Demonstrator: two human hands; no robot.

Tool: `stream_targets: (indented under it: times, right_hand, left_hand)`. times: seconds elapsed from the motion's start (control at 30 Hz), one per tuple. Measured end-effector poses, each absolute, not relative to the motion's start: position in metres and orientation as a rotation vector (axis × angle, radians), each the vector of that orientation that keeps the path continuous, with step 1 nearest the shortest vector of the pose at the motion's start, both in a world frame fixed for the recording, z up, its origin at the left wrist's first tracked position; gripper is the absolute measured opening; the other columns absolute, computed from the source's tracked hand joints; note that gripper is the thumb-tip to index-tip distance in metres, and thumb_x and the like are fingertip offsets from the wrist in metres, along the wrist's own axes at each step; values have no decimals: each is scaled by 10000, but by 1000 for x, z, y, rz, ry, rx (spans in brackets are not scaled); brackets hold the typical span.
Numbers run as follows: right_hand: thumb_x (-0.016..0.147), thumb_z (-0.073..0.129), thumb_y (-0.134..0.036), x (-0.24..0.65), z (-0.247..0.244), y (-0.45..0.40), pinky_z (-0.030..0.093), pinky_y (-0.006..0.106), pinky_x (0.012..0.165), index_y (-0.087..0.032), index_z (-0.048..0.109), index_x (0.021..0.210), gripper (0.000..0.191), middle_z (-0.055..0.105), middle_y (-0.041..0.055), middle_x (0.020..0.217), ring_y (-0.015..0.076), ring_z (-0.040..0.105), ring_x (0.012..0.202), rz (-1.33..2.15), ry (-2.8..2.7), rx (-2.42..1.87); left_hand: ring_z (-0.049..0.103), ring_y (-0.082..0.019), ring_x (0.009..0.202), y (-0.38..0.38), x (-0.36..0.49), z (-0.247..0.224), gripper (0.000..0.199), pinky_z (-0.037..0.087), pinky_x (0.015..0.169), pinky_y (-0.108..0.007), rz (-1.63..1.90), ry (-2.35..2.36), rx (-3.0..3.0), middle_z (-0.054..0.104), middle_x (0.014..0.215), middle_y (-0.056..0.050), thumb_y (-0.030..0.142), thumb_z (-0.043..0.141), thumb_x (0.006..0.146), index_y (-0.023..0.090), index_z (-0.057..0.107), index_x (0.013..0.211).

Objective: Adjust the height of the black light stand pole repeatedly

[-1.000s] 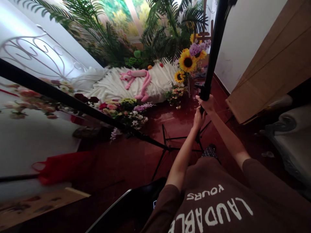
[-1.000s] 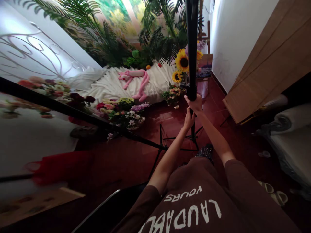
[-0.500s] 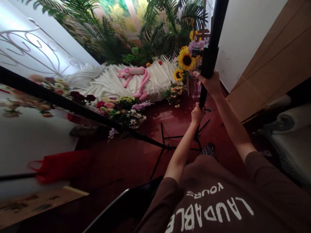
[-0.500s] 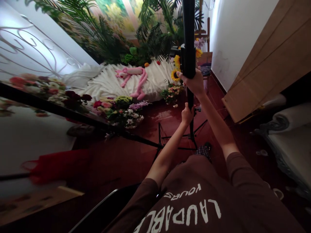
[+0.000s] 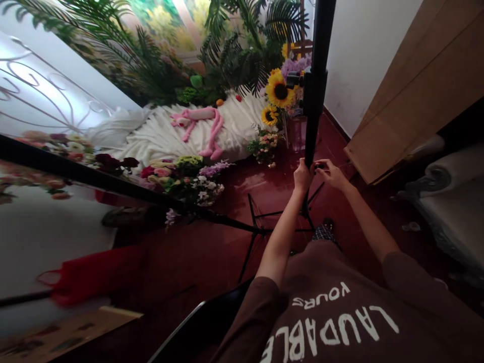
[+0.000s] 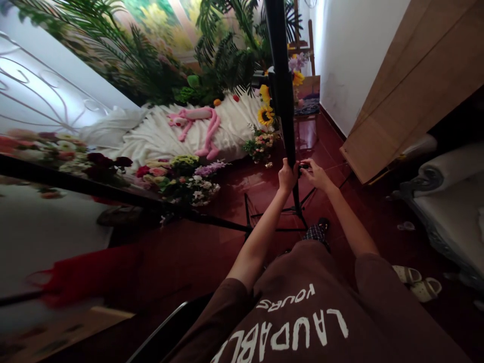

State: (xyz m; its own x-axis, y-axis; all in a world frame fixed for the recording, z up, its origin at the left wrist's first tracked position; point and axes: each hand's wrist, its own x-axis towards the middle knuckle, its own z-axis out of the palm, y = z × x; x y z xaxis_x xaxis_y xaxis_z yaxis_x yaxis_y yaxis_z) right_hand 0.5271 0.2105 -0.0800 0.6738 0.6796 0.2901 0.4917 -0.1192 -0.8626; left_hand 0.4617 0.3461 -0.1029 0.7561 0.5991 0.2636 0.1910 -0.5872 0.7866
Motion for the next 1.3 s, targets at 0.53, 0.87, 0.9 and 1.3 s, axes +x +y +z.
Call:
stream_targets:
  times: [0.53,0.87,0.9,1.3]
  right_hand:
    - [866,681,-475,522,-91,242,386,150,383,-212,612,1096,356,639,-37,660,81,569,456,199,-385,-1590]
    - [924,525,-162,538,-71,244,209,105,274,-163,613,825,132,411,-121,379,14,241,243,952,-16,-1205]
    - [935,497,-143,540,-69,243,213,92,276,-167,577,770,185,379,-124,360,11,223,239,1042,23,-1134]
    - [989,344,-85,528,-62,246,192,69,261,-164,574,842,284,381,-127,350,21,269,227,1018,201,-856]
  left_hand:
    - [741,-262,893,344,457,-103,362,476,733,-292,673,560,2167,744,1017,-169,433,522,992,137,548,1200]
    - [737,-247,925,344,453,-101,329,460,733,-274,664,541,2143,742,1062,-152,437,513,996,164,544,1177]
    - [736,-247,926,344,452,-101,326,462,737,-276,655,541,2144,743,1058,-148,433,515,996,166,542,1180]
    - [688,-204,1102,343,412,-121,383,531,918,-318,677,376,1875,681,1277,-116,436,495,992,230,539,1312]
